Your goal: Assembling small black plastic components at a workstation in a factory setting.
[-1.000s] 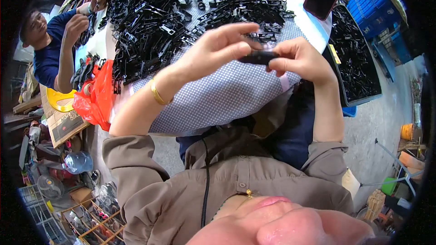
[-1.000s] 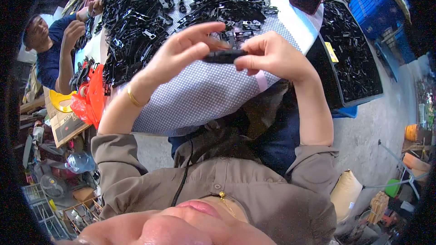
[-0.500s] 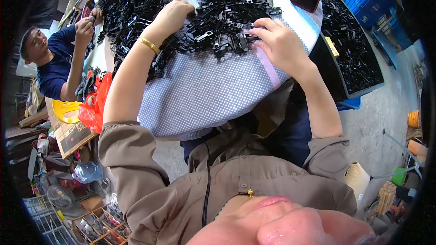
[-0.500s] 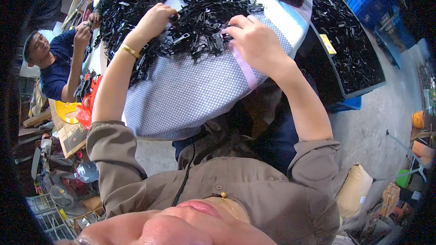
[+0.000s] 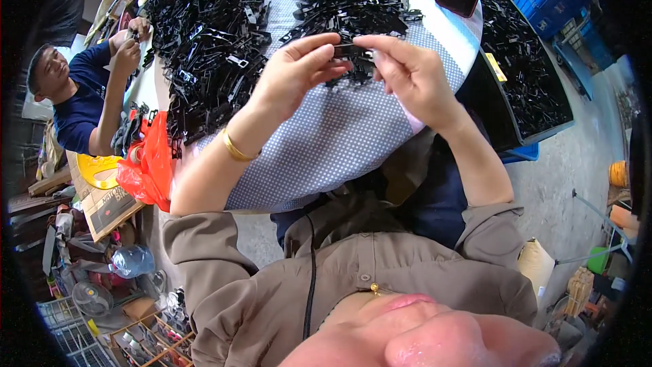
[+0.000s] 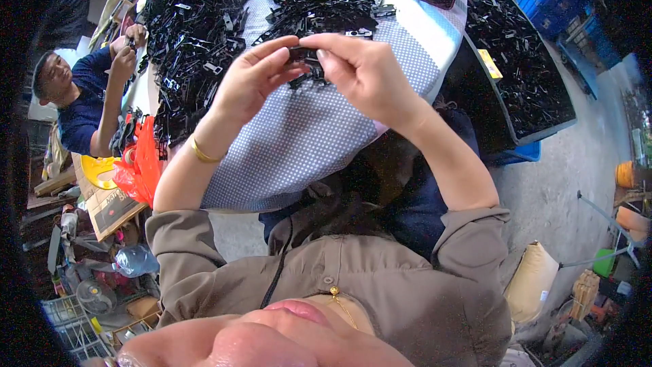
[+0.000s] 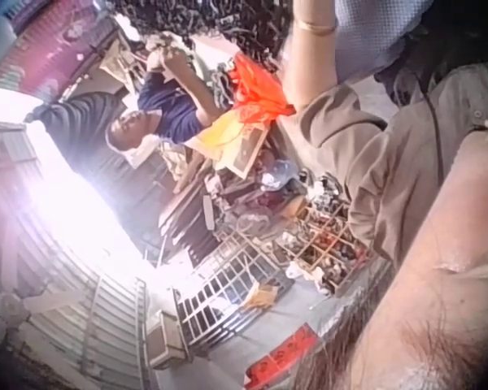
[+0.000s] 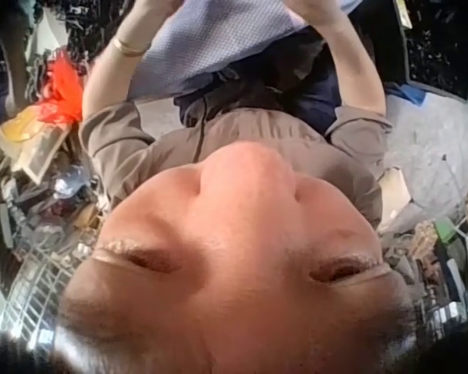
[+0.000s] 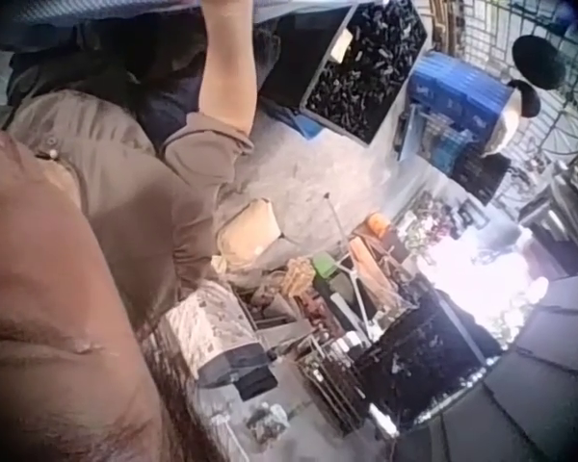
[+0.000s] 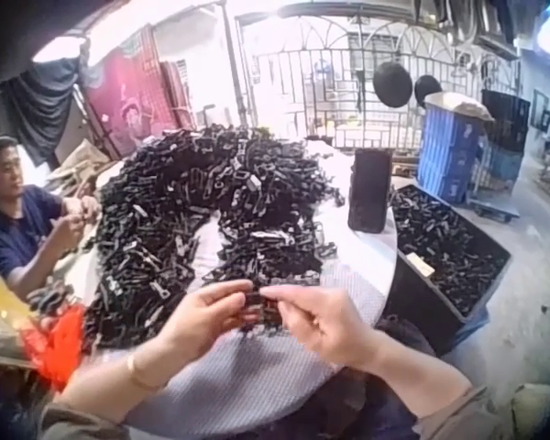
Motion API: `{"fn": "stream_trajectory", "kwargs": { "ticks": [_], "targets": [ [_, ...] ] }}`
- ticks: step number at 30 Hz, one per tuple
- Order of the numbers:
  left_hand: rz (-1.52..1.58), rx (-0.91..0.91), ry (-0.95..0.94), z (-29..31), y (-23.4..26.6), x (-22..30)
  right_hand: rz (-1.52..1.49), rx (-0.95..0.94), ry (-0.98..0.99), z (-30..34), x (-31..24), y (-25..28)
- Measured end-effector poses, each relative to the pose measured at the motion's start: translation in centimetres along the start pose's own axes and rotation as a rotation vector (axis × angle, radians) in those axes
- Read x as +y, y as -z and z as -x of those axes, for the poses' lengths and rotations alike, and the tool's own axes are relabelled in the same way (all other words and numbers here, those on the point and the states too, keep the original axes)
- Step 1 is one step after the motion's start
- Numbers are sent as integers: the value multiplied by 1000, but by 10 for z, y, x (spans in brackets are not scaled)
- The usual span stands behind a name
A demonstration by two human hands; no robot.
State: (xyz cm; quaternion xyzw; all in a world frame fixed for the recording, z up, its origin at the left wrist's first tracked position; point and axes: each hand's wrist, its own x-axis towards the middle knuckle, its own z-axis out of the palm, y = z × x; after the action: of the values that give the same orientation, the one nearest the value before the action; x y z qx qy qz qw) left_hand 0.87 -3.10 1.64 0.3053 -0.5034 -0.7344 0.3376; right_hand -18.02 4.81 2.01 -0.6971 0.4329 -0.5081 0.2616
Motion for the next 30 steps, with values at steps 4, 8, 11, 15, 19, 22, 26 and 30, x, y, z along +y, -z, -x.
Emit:
{"fn": "stream_trajectory", "kwargs": {
  "ticks": [4,8,11,15,19,22,26,30],
  "targets": [
    [67,-32,43,12,-16,-5,160,138,120,2,5,-14],
    [26,-36,34,18,-18,-7,227,96,81,0,8,-14],
    [-61,-14,7,22,-24,-7,245,84,46,0,10,-17],
    [-186,-2,-31,22,-26,-7,280,112,60,1,7,-21],
    [-161,-43,-51,19,-19,-15,305,138,97,3,13,-28],
    [-95,-37,-23,16,-12,-24,408,133,181,2,14,-30],
    [-37,-16,-5,16,-13,-22,603,26,134,0,6,-18],
    [-58,-29,-84,16,-9,-12,392,-40,-145,-3,-8,2]
  ]
}}
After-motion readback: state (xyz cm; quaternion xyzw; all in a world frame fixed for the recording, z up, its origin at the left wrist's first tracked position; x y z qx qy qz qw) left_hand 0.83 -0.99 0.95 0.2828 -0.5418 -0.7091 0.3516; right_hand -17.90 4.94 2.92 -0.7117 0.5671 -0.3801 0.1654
